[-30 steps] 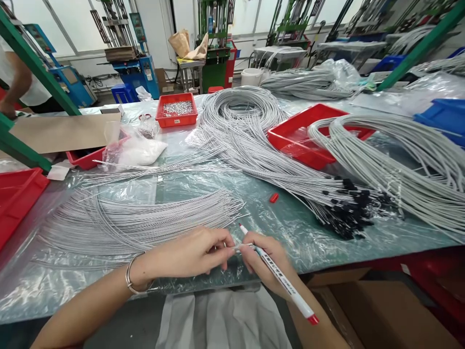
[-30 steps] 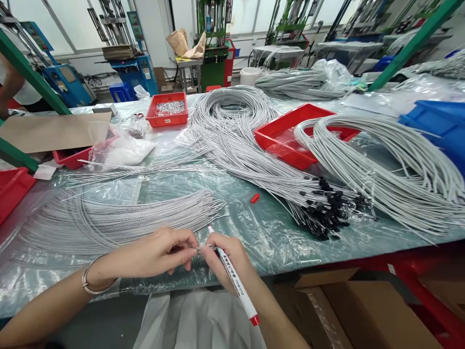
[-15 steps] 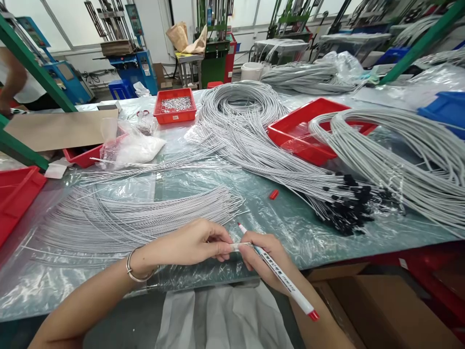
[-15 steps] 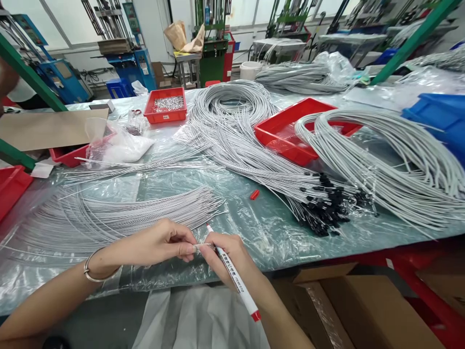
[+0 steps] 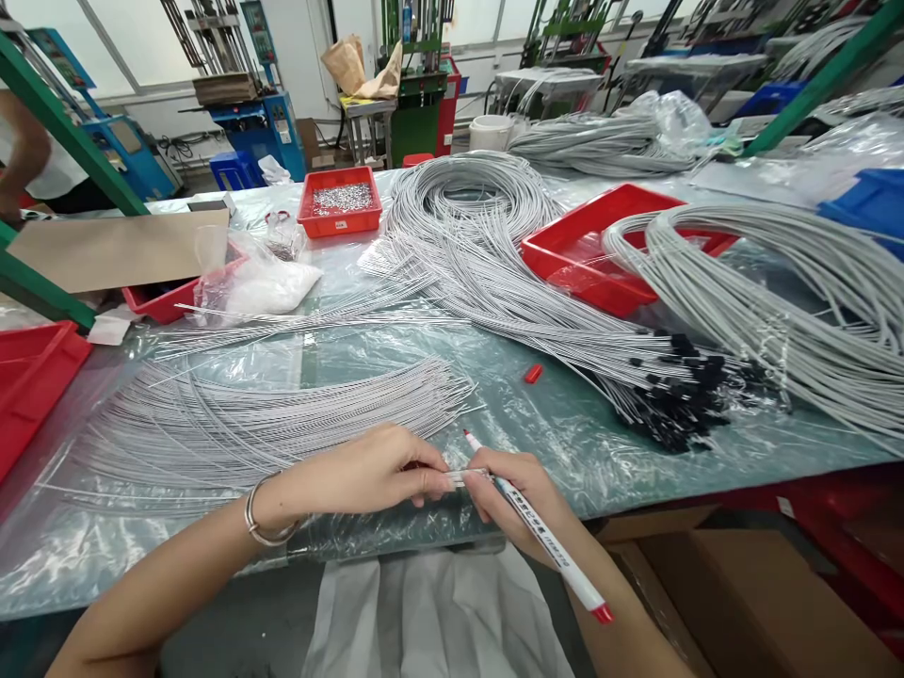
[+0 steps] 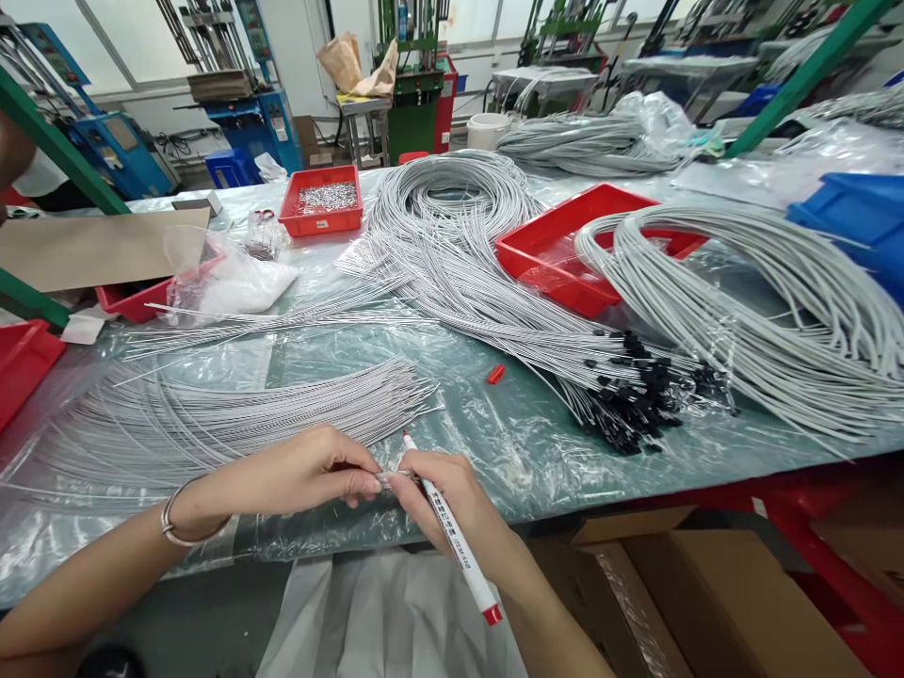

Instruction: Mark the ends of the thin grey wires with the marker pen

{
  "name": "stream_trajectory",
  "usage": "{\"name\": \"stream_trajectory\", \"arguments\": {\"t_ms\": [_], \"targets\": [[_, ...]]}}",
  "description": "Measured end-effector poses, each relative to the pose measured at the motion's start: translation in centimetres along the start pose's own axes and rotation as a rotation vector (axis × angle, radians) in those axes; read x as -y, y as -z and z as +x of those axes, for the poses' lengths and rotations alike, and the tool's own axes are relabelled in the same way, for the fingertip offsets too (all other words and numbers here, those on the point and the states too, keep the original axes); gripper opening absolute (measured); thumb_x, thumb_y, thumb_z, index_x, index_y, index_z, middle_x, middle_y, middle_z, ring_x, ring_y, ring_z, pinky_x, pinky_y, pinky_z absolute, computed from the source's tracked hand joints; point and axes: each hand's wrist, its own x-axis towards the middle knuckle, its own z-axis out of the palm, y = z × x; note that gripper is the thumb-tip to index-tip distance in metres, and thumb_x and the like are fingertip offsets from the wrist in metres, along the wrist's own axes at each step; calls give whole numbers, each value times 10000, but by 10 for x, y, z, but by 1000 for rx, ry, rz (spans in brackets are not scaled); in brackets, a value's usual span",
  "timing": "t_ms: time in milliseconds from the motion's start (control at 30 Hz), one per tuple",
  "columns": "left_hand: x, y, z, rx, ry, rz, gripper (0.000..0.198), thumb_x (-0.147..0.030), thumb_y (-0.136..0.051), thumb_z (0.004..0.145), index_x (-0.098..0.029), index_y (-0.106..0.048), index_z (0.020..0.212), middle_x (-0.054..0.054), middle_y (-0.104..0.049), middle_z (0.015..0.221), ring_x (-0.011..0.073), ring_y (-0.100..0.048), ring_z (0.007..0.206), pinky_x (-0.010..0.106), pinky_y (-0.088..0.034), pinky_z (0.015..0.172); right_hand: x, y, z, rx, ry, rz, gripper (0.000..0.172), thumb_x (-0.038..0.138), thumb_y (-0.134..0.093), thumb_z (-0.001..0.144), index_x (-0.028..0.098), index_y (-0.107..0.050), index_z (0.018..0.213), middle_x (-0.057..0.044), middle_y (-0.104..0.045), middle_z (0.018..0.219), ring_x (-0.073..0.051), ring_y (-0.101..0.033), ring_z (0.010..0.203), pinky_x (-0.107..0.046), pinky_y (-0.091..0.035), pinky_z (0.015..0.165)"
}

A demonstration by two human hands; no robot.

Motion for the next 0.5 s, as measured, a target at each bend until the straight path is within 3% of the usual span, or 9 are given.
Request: {"name": "stream_trajectory", "arguments": {"t_ms": [233, 500], "targets": [[-1, 3, 3, 21, 28, -30, 336, -398, -468, 916, -128, -667, 906, 22, -632, 691, 100, -533, 587, 180, -352, 503, 2, 2, -2, -4, -16, 6, 348, 306, -424, 919, 195, -470, 593, 31, -480, 470, -96, -410, 451, -230, -321, 475], [-4, 1, 0, -27, -98, 198, 336, -342, -424, 947, -144, -625, 765, -33, -504, 561, 69, -383, 492, 199, -281, 490, -2, -1, -3, -4, -44, 27, 353, 326, -431, 917, 197, -447, 589, 42, -470, 460, -86, -397, 428, -221, -317, 467]]}}
